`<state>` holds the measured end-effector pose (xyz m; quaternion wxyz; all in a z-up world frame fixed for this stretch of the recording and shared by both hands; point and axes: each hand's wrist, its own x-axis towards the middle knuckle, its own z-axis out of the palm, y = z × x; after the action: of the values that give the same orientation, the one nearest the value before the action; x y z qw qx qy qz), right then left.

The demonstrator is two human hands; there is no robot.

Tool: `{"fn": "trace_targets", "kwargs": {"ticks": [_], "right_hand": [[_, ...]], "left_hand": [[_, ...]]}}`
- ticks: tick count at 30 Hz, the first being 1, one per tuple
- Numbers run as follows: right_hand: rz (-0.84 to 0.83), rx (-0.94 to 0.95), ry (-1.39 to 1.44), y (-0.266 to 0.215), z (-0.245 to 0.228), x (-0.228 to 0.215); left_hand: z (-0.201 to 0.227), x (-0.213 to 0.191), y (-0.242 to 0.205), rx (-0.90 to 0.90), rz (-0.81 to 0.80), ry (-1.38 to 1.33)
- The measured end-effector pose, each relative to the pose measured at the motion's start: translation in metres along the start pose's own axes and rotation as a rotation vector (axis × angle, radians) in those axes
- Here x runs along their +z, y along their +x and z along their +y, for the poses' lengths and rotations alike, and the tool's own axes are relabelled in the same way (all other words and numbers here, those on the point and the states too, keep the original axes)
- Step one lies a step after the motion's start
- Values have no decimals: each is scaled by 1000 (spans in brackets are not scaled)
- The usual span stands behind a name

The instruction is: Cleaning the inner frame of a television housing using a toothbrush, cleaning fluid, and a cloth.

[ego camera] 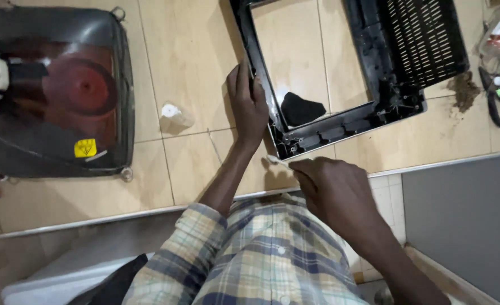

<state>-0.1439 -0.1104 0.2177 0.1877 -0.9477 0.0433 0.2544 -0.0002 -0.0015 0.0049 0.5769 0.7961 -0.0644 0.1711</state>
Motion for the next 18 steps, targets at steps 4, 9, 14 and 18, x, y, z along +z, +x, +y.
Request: {"fn": "trace_targets", "kwargs": {"ticks": [4,9,14,18], "right_hand": [[39,181,-13,-9,3,-32],[62,90,-56,18,17,22],[-61,128,-59,5,6,5],[-22,111,33,13,6,6]], "left_hand": [[-9,-3,2,-1,9,30],[-6,1,-2,12,7,29],[-2,-1,0,-13,-11,18],[-4,2,-3,-47,-17,0]]}}
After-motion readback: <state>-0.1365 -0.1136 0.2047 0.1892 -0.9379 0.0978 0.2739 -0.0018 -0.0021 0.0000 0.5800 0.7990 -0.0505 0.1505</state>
